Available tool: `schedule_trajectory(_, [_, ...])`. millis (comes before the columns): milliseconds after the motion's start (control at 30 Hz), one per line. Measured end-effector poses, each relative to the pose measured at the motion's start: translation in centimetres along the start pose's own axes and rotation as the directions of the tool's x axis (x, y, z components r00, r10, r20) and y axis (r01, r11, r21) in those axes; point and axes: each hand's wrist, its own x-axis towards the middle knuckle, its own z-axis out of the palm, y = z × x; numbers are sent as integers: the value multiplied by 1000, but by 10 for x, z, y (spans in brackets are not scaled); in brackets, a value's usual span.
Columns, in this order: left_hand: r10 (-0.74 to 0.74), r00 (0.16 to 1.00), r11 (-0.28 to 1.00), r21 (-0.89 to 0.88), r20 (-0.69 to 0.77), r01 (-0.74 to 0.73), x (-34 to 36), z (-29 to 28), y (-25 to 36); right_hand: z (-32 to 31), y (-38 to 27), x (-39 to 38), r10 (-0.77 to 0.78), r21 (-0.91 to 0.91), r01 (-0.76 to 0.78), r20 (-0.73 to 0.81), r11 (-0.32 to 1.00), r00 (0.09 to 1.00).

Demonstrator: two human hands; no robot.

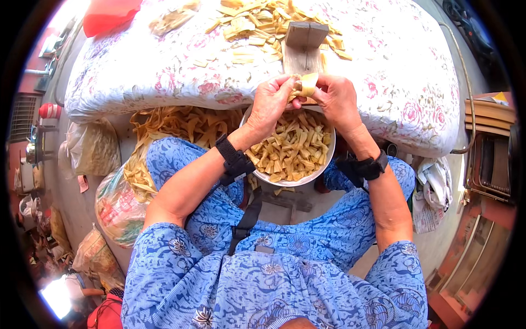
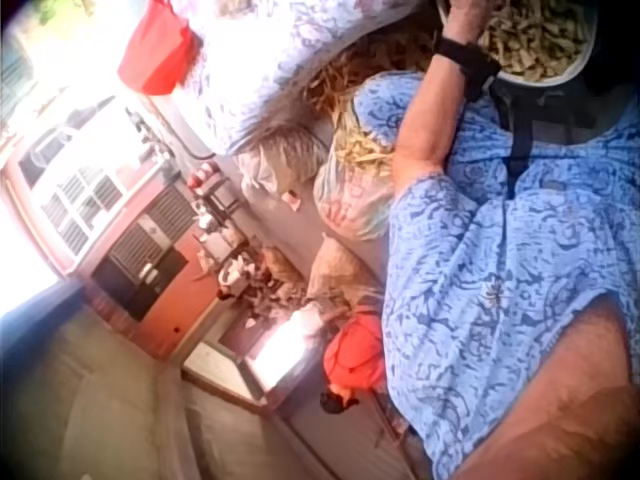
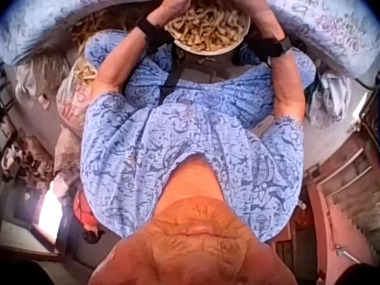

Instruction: The person wraps items into corn husks by hand and presses them against a wooden block before placing them into a white bucket.

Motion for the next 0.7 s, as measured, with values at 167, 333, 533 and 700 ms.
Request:
schedule_trajectory(167, [-84, 996, 978, 195, 25, 78, 0, -12, 30, 13, -2, 10, -71, 216, 63, 32, 974, 997])
schedule_trajectory(333, [18, 1000, 834, 551, 14, -23, 4, -5, 13, 12, -7, -3, -206, -191, 187, -87, 964, 975])
schedule_trajectory(533, [-1, 998, 938, 346, 67, -23, 7, -12, 1, 10, 6, -7, -124, -133, 119, -30, 984, 992])
schedule_trajectory(700, [57, 989, 923, 370, 139, -105, 11, -19, 4, 5, 4, -6, 75, 181, -103, 156, 978, 985])
